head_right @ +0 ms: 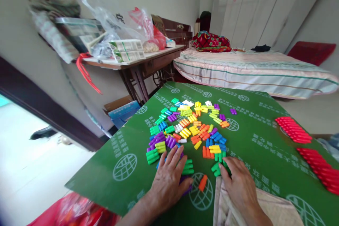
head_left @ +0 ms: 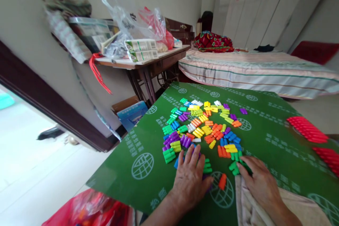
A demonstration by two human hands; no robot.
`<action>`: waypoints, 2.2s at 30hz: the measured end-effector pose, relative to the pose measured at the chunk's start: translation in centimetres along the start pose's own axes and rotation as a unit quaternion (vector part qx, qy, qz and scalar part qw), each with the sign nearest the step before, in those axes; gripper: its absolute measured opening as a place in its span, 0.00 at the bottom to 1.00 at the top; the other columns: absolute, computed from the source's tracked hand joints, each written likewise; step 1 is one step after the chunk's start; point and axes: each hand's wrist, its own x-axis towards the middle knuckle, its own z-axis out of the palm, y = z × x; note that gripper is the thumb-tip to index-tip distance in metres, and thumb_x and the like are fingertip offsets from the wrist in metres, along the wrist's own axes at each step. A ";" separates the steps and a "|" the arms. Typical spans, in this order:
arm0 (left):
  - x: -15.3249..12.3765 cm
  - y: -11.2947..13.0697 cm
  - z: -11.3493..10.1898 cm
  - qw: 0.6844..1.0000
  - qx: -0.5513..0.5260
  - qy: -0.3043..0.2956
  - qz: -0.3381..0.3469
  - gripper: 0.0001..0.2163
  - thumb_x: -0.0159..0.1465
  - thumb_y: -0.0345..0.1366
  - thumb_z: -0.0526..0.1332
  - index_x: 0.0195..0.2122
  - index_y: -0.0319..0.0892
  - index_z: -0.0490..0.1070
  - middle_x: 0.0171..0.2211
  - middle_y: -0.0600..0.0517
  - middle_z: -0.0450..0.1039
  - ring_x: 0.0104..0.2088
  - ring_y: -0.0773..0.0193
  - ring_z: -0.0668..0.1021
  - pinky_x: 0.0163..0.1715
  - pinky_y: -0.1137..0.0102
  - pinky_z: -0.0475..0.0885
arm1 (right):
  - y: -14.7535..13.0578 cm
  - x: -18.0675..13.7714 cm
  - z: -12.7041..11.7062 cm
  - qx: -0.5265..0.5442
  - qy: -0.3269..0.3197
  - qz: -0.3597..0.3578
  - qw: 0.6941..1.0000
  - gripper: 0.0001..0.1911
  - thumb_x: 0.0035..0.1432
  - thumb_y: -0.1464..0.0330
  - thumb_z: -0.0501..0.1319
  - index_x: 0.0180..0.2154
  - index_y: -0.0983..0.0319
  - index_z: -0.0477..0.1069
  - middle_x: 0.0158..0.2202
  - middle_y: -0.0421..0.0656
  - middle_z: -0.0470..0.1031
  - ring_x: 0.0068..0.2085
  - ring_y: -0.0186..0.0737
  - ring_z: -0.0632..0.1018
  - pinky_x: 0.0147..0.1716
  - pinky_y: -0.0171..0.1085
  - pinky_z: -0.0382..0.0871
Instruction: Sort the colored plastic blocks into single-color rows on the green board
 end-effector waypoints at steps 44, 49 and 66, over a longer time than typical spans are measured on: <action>0.3 -2.1 0.2 0.994 0.084 0.060 -0.034 0.21 0.64 0.43 0.58 0.56 0.37 0.66 0.62 0.38 0.62 0.63 0.43 0.64 0.59 0.41 0.66 | -0.2 0.2 0.5 -0.005 -0.002 0.022 1.000 0.17 0.65 0.58 0.52 0.40 0.60 0.75 0.40 0.46 0.79 0.42 0.46 0.78 0.43 0.43 0.73; 1.7 -2.1 -0.4 0.996 0.086 0.023 -0.025 0.28 0.62 0.47 0.61 0.62 0.42 0.60 0.64 0.41 0.58 0.64 0.44 0.62 0.60 0.40 0.63 | -0.2 0.2 0.7 0.000 0.008 0.013 1.000 0.17 0.65 0.59 0.52 0.40 0.61 0.76 0.39 0.46 0.79 0.41 0.45 0.78 0.42 0.42 0.73; 3.9 -4.4 -2.9 0.982 0.092 -0.032 -0.162 0.24 0.65 0.47 0.56 0.60 0.43 0.62 0.67 0.42 0.53 0.67 0.46 0.55 0.64 0.42 0.54 | -0.3 0.1 0.6 -0.003 0.018 0.007 1.000 0.17 0.66 0.58 0.51 0.40 0.60 0.75 0.40 0.45 0.79 0.41 0.44 0.78 0.42 0.42 0.73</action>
